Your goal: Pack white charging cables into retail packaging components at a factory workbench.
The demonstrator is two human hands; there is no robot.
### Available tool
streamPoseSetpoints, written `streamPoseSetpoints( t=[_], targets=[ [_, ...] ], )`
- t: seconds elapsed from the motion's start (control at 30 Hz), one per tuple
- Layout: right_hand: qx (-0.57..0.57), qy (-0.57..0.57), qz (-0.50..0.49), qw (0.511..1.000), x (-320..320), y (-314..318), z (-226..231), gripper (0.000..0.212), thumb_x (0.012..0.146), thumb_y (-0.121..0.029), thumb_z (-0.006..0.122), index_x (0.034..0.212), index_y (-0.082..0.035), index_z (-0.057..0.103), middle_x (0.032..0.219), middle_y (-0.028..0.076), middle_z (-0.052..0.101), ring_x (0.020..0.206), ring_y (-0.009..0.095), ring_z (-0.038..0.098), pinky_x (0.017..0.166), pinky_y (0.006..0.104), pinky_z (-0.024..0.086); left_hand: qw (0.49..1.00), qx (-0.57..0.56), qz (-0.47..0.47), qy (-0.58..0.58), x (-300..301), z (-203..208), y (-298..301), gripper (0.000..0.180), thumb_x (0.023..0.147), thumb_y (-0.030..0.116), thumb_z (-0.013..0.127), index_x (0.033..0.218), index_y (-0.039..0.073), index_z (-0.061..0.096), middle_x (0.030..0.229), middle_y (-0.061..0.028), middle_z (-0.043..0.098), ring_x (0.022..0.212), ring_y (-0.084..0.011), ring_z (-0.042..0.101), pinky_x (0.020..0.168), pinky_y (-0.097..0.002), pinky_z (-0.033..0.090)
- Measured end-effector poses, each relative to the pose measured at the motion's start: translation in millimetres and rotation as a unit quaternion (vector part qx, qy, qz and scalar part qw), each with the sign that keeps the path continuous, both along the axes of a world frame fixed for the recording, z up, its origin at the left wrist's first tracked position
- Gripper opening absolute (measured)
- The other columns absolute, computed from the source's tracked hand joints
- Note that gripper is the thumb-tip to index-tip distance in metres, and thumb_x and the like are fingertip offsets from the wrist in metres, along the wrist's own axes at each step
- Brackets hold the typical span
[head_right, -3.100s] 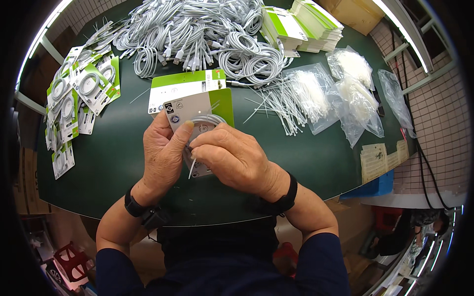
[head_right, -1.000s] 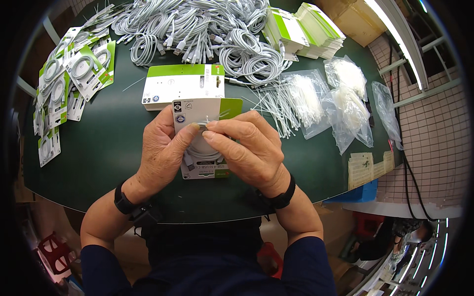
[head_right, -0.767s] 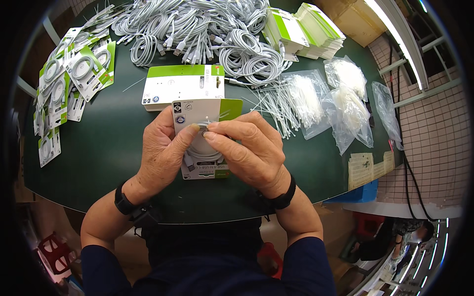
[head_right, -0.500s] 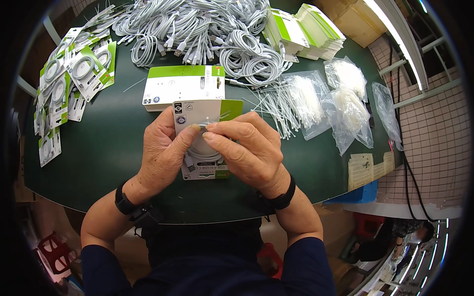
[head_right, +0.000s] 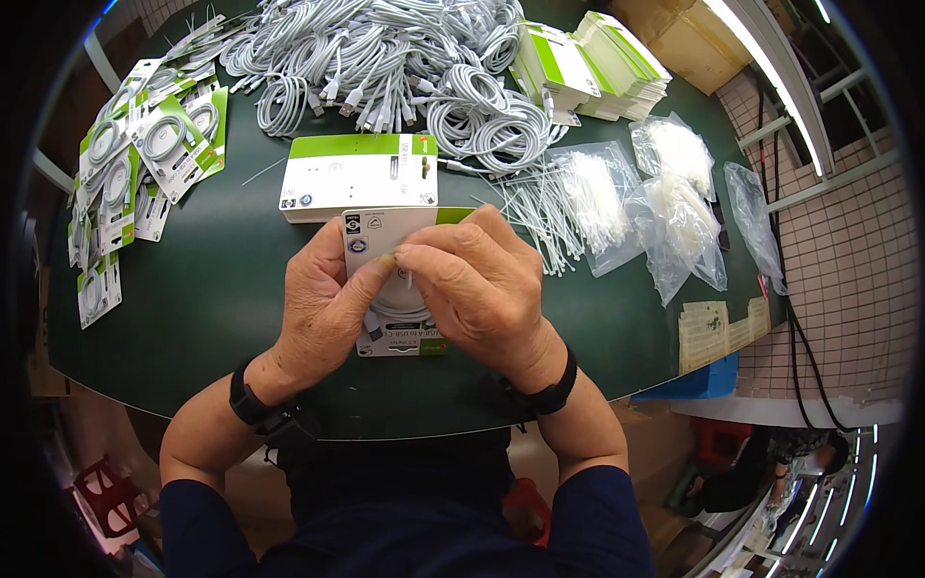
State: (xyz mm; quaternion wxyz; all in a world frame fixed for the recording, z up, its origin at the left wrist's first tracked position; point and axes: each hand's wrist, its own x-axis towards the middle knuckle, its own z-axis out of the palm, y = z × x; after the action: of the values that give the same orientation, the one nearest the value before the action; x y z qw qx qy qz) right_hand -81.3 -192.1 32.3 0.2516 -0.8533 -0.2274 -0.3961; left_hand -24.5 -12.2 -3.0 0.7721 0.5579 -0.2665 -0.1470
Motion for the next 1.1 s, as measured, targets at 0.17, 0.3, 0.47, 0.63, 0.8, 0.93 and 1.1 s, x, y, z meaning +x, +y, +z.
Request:
streamPoseSetpoints(
  t=[0.17, 0.3, 0.47, 0.63, 0.8, 0.93, 1.1],
  targets=[
    [-0.027, -0.014, -0.002, 1.0, -5.0, 2.5, 2.2, 0.023, 0.08, 0.004, 0.083, 0.099, -0.006, 0.075, 0.097, 0.009, 0.077, 0.074, 0.021, 0.064, 0.061, 0.0304, 0.051, 1.0, 0.005, 0.002, -0.006, -0.9, -0.9, 0.3, 0.023, 0.103, 0.009, 0.068, 0.122, -0.002, 0.065, 0.109, -0.0084, 0.074, 0.097, -0.0113, 0.068, 0.086, -0.0293, 0.057],
    [-0.048, -0.012, -0.007, 0.999, -5.4, 0.8, 2.1, 0.023, 0.08, 0.004, 0.083, 0.099, -0.006, 0.075, 0.095, 0.009, 0.075, 0.074, 0.021, 0.065, 0.06, 0.03, 0.05, 1.0, 0.004, 0.002, -0.001, -1.3, 0.0, 0.6, 0.023, 0.102, 0.009, 0.068, 0.122, -0.002, 0.065, 0.109, -0.0086, 0.074, 0.097, -0.0114, 0.068, 0.085, -0.0295, 0.058],
    [-0.004, 0.021, -0.024, 0.999, -3.2, -5.4, 8.9, 0.026, 0.08, 0.005, 0.082, 0.102, -0.007, 0.076, 0.091, 0.007, 0.072, 0.074, 0.021, 0.065, 0.061, 0.0297, 0.05, 1.0, 0.005, -0.006, 0.001, -2.6, 1.1, 1.5, 0.023, 0.102, 0.008, 0.068, 0.122, -0.002, 0.064, 0.108, -0.0088, 0.074, 0.098, -0.0116, 0.068, 0.085, -0.0297, 0.058],
    [0.014, 0.075, 0.012, 0.997, -2.6, -8.3, 10.1, 0.03, 0.079, 0.007, 0.081, 0.106, -0.005, 0.076, 0.09, 0.007, 0.071, 0.074, 0.019, 0.064, 0.063, 0.0293, 0.051, 0.999, 0.021, -0.018, 0.018, 0.6, 0.0, 3.7, 0.022, 0.102, 0.006, 0.067, 0.122, -0.002, 0.064, 0.109, -0.009, 0.074, 0.099, -0.012, 0.069, 0.086, -0.0297, 0.058],
    [0.182, 0.063, -0.03, 0.981, -12.6, -10.5, 14.7, 0.023, 0.087, 0.005, 0.077, 0.11, 0.0, 0.074, 0.093, 0.007, 0.072, 0.077, 0.012, 0.062, 0.067, 0.027, 0.052, 1.0, 0.004, -0.022, 0.008, -0.3, 4.2, 3.9, 0.023, 0.102, 0.005, 0.066, 0.124, -0.003, 0.063, 0.11, -0.0086, 0.074, 0.099, -0.0121, 0.069, 0.087, -0.0298, 0.058],
    [0.444, 0.151, -0.078, 0.88, -3.6, -26.0, 9.7, 0.016, 0.097, -0.004, 0.073, 0.111, 0.004, 0.072, 0.097, 0.006, 0.072, 0.082, 0.009, 0.064, 0.071, 0.0243, 0.053, 0.998, -0.012, -0.05, 0.024, -3.7, 10.2, 2.7, 0.024, 0.102, 0.004, 0.066, 0.125, -0.003, 0.063, 0.11, -0.0086, 0.074, 0.099, -0.0123, 0.07, 0.087, -0.0297, 0.058],
    [0.563, 0.464, 0.146, 0.668, 4.0, -39.1, -12.3, 0.019, 0.1, -0.015, 0.074, 0.108, 0.002, 0.072, 0.1, 0.006, 0.072, 0.085, 0.01, 0.068, 0.076, 0.0227, 0.056, 0.997, 0.002, -0.073, 0.02, -8.8, 12.5, 5.7, 0.024, 0.102, 0.003, 0.067, 0.125, -0.003, 0.061, 0.11, -0.0096, 0.074, 0.099, -0.0124, 0.069, 0.088, -0.0291, 0.058]
  ],
)
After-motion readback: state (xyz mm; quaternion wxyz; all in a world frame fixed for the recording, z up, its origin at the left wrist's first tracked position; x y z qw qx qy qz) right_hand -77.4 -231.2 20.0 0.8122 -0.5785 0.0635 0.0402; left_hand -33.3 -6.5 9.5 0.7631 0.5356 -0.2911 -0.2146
